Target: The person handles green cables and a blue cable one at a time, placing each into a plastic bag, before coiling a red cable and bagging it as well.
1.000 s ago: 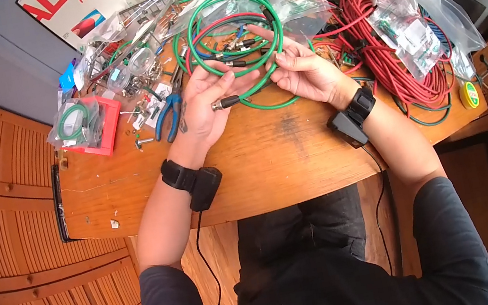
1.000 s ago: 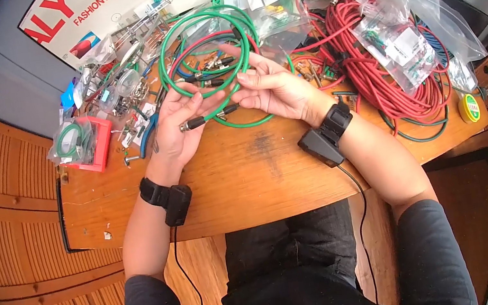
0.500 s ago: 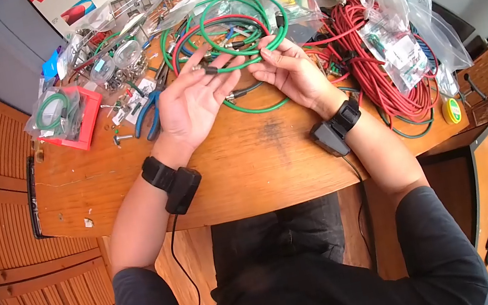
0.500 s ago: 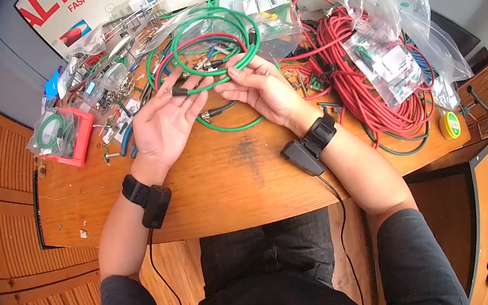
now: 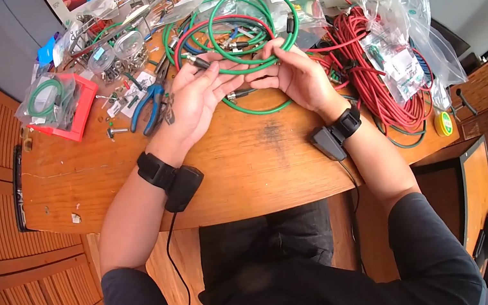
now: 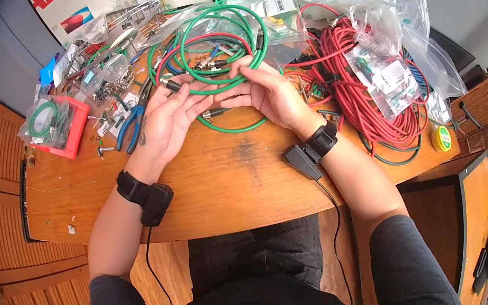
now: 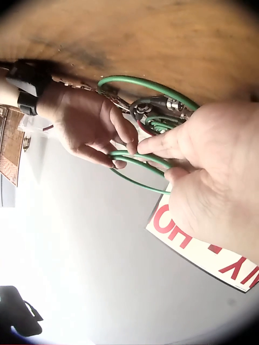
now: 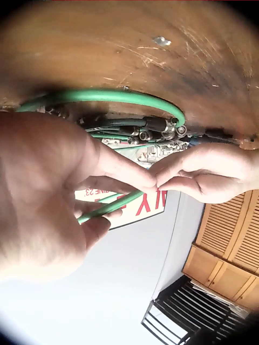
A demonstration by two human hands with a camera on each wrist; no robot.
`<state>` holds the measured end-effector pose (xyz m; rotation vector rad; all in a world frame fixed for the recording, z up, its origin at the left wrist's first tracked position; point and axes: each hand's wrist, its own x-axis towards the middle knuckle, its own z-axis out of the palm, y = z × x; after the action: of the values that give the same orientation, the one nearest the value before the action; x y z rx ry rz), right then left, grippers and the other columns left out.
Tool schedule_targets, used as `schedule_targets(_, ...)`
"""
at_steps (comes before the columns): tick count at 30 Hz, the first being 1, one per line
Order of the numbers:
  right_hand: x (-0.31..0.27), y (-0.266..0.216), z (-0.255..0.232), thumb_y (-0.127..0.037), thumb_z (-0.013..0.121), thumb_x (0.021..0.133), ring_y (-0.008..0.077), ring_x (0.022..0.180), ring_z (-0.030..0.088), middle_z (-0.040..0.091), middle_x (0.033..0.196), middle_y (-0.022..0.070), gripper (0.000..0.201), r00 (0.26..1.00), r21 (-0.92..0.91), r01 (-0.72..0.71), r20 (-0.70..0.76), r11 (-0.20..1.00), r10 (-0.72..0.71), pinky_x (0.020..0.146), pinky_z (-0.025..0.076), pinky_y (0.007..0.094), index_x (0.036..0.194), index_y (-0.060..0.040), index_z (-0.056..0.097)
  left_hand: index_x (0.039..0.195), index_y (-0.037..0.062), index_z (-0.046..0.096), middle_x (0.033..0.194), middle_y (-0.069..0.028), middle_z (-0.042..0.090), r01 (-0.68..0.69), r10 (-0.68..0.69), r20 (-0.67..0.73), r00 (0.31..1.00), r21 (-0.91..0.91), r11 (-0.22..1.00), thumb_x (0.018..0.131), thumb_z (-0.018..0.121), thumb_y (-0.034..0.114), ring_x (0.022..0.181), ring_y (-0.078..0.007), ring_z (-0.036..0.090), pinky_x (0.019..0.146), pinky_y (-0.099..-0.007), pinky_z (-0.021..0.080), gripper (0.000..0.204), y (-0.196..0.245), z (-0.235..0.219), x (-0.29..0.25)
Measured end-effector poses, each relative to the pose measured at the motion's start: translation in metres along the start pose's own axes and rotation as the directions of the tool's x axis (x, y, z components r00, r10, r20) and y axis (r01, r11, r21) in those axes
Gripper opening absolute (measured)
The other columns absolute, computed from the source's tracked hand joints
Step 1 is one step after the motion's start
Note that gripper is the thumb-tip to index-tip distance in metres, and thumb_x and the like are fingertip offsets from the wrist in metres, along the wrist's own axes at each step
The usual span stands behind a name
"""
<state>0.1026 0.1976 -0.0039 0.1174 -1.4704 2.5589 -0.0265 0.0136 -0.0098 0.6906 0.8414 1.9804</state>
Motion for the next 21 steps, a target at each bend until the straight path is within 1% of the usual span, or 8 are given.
schedule_targets(3, 0.001, 0.001, 0.002, -0.033, 0.037, 0.106, 0.0300, 0.107, 0.064, 0.060, 0.110, 0.0129, 0.030, 0.999, -0.061, 0.045, 0.013, 0.997, -0.044, 0.092, 0.053, 0.0408, 0.104, -0.0063, 0.050, 0.118, 0.0013, 0.050, 0.114, -0.0171, 0.063, -0.025, 0.041, -0.110, 0.993, 0.141, 0.990, 0.101, 0.049, 0.011, 0.107, -0.0282, 0.064, 0.093, -0.0405, 0.054, 0.020, -0.001, -0.005, 0.002)
schedule_targets(5, 0.002, 0.005, 0.002, -0.039, 0.032, 0.106, 0.0306, 0.107, 0.063, 0.059, 0.112, 0.0139, 0.037, 0.988, -0.112, 0.130, -0.072, 0.985, -0.139, 0.095, 0.050, 0.0415, 0.099, -0.0065, 0.049, 0.118, 0.0011, 0.050, 0.111, -0.0169, 0.064, -0.045, 0.073, -0.145, 0.987, 0.184, 0.982, 0.101, 0.049, 0.012, 0.105, -0.0288, 0.065, 0.090, -0.0406, 0.055, 0.020, 0.002, -0.009, 0.003)
schedule_targets(12, 0.003, 0.007, -0.003, -0.044, 0.030, 0.106, 0.0292, 0.101, 0.065, 0.063, 0.099, 0.0126, 0.042, 0.990, -0.149, 0.091, -0.097, 0.985, -0.106, 0.093, 0.050, 0.0402, 0.098, -0.0069, 0.049, 0.117, 0.0002, 0.048, 0.099, -0.0147, 0.065, -0.129, 0.219, -0.298, 0.929, 0.294, 0.947, 0.101, 0.051, 0.014, 0.092, -0.0282, 0.068, 0.077, -0.0381, 0.057, 0.021, 0.010, -0.009, 0.005)
schedule_targets(15, 0.002, 0.008, -0.004, -0.043, 0.029, 0.106, 0.0249, 0.086, 0.066, 0.060, 0.082, 0.0083, 0.043, 0.974, -0.310, 0.042, -0.197, 0.950, -0.107, 0.087, 0.053, 0.0402, 0.101, -0.0052, 0.050, 0.115, 0.0007, 0.049, 0.095, -0.0122, 0.065, -0.189, 0.330, -0.322, 0.887, 0.398, 0.898, 0.100, 0.053, 0.014, 0.080, -0.0212, 0.066, 0.067, -0.0315, 0.053, 0.020, 0.017, -0.008, 0.003)
schedule_targets(17, 0.004, 0.012, -0.017, -0.037, 0.031, 0.107, 0.0160, 0.068, 0.057, 0.050, 0.071, 0.0027, 0.041, 0.979, -0.305, 0.105, -0.135, 0.947, -0.153, 0.073, 0.057, 0.0366, 0.109, -0.0015, 0.052, 0.115, 0.0006, 0.050, 0.093, -0.0108, 0.065, -0.200, 0.386, -0.309, 0.869, 0.494, 0.846, 0.100, 0.054, 0.014, 0.075, -0.0173, 0.063, 0.064, -0.0286, 0.049, 0.021, 0.027, -0.017, 0.003)
schedule_targets(18, 0.005, 0.011, -0.014, -0.037, 0.031, 0.107, 0.0160, 0.068, 0.057, 0.050, 0.071, 0.0027, 0.041, 0.979, -0.304, 0.105, -0.135, 0.947, -0.152, 0.073, 0.057, 0.0366, 0.109, -0.0015, 0.052, 0.115, 0.0005, 0.050, 0.091, -0.0095, 0.065, -0.207, 0.440, -0.289, 0.850, 0.586, 0.784, 0.099, 0.055, 0.015, 0.070, -0.0134, 0.060, 0.060, -0.0256, 0.046, 0.022, 0.031, -0.018, 0.004)
schedule_targets(19, 0.005, 0.009, -0.011, -0.034, 0.033, 0.107, 0.0127, 0.065, 0.051, 0.045, 0.069, 0.0010, 0.039, 0.972, -0.351, 0.065, -0.190, 0.934, -0.139, 0.067, 0.058, 0.0341, 0.112, -0.0004, 0.052, 0.120, 0.0004, 0.054, 0.089, -0.0065, 0.064, -0.275, 0.527, -0.296, 0.797, 0.600, 0.751, 0.099, 0.056, 0.015, 0.064, -0.0090, 0.053, 0.056, -0.0226, 0.040, 0.025, 0.030, -0.016, 0.006)
schedule_targets(21, 0.006, 0.008, -0.003, -0.028, 0.038, 0.107, 0.0068, 0.059, 0.041, 0.036, 0.064, -0.0037, 0.039, 0.948, -0.437, 0.023, -0.276, 0.899, -0.158, 0.055, 0.055, 0.0276, 0.125, 0.0028, 0.053, 0.122, 0.0012, 0.057, 0.088, -0.0051, 0.063, -0.248, 0.537, -0.257, 0.803, 0.676, 0.694, 0.099, 0.056, 0.014, 0.063, -0.0087, 0.052, 0.057, -0.0214, 0.040, 0.026, 0.034, -0.006, 0.002)
